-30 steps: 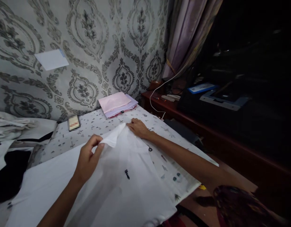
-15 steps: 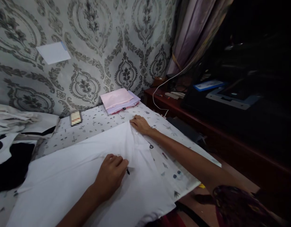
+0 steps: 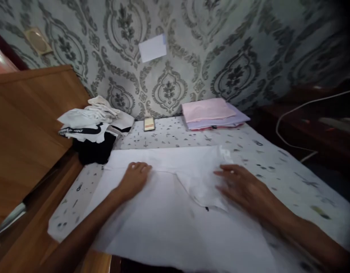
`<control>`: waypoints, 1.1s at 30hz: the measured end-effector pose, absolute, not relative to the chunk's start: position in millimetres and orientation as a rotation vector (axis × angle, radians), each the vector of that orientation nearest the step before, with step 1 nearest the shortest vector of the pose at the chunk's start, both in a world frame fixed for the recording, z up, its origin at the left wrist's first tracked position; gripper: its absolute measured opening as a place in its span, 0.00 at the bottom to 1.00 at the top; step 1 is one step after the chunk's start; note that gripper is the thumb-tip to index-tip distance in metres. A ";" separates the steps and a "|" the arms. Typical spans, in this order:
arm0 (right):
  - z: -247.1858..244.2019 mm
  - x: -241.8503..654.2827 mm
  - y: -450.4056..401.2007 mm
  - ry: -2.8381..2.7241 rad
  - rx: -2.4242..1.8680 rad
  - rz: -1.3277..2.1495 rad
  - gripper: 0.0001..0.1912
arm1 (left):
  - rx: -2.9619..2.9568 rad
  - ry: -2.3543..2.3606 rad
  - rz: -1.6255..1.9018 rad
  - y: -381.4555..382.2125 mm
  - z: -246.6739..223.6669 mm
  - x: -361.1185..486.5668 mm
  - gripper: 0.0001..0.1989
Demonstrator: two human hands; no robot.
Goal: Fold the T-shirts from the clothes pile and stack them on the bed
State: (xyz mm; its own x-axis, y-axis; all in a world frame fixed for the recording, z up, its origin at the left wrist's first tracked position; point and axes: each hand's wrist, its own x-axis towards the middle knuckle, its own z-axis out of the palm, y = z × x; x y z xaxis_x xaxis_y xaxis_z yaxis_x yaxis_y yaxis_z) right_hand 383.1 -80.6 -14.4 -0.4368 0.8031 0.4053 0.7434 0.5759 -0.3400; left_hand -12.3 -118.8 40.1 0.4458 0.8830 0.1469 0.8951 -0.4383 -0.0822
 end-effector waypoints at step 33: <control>-26.2 343.1 29.5 -2.416 -1.677 0.171 0.32 | -2.039 -2.334 -0.352 -5.2 12.5 -132.9 0.23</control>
